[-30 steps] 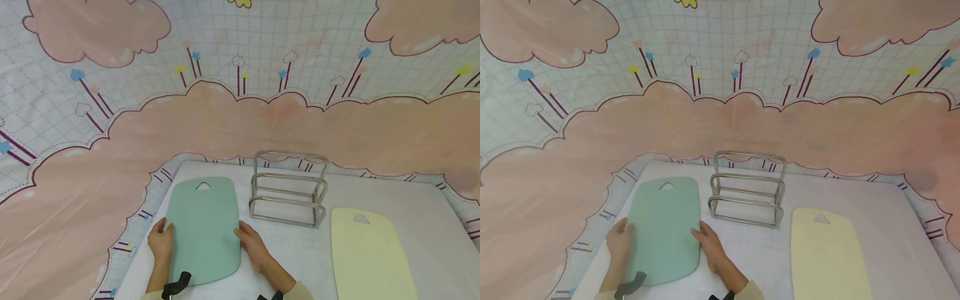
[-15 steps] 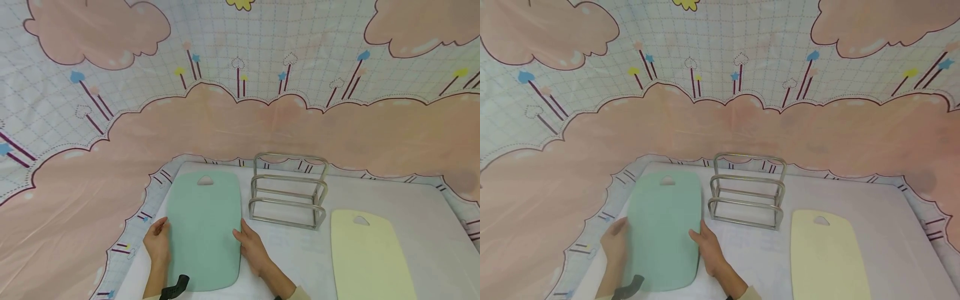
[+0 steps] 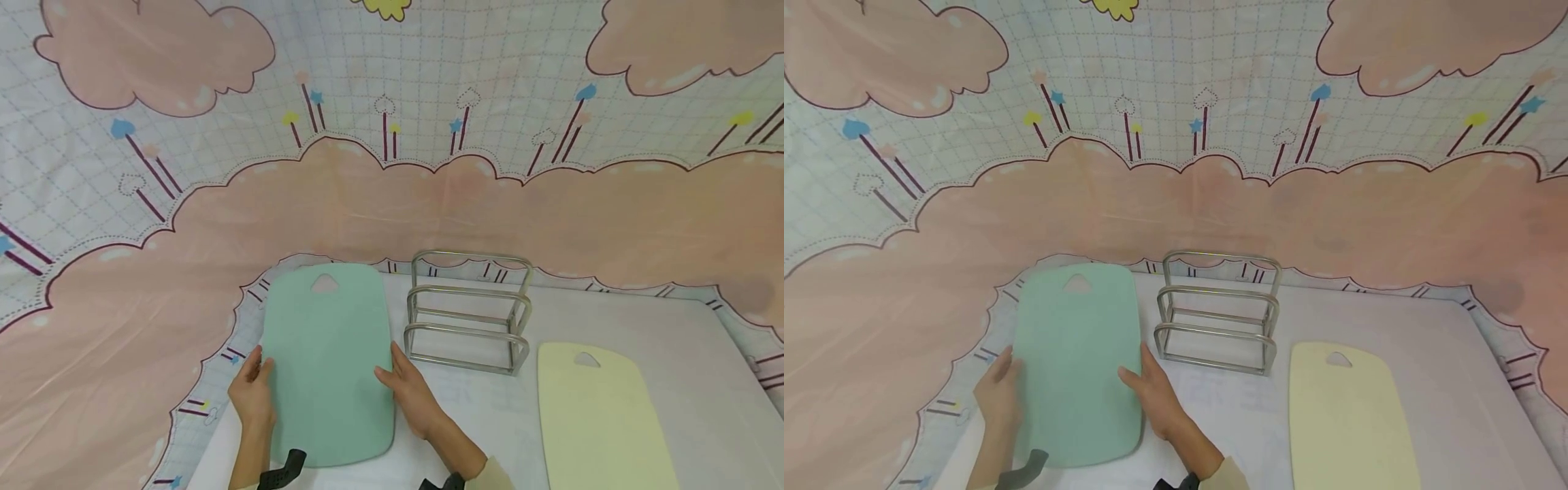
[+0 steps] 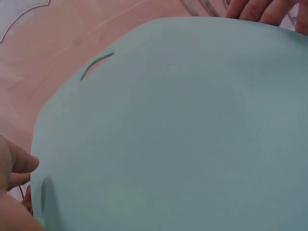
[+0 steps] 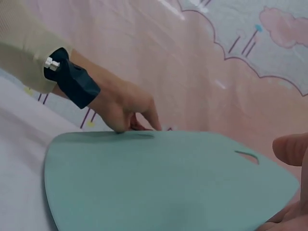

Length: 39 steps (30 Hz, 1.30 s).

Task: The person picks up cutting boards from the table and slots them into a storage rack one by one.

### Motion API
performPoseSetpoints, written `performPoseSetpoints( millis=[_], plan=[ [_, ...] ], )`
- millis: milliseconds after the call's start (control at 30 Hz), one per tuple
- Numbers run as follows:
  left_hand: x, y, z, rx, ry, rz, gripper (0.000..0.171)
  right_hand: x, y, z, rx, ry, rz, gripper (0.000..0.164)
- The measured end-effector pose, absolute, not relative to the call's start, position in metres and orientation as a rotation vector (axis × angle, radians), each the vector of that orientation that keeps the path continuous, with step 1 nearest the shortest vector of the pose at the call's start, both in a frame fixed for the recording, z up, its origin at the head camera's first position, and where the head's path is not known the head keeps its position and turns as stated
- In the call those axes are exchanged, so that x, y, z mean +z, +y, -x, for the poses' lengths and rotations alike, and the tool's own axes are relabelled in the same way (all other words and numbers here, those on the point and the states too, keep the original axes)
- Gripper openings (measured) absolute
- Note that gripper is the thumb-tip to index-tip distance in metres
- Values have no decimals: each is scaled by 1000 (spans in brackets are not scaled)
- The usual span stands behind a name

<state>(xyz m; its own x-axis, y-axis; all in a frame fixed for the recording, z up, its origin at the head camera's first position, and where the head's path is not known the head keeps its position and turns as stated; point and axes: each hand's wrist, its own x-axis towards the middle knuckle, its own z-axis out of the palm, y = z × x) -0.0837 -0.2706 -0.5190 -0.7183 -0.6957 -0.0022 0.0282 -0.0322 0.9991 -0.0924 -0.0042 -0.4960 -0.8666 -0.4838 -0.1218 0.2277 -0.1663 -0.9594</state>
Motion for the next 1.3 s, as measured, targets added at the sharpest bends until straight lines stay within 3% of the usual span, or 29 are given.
performPoseSetpoints(
  millis=[400, 667, 1300],
  plan=[
    [-489, -265, 89, -1761, -1837, -591, 45, -486, -4, 93, -2090, 1739, 273, 75],
    [-485, -266, 94, -1791, -1708, -341, 45, -475, -5, 94, -2092, 1798, 297, 75],
    [-465, -266, 86, -1833, -1730, -238, 55, -457, -6, 96, -2084, 1891, 584, 73]
  ],
)
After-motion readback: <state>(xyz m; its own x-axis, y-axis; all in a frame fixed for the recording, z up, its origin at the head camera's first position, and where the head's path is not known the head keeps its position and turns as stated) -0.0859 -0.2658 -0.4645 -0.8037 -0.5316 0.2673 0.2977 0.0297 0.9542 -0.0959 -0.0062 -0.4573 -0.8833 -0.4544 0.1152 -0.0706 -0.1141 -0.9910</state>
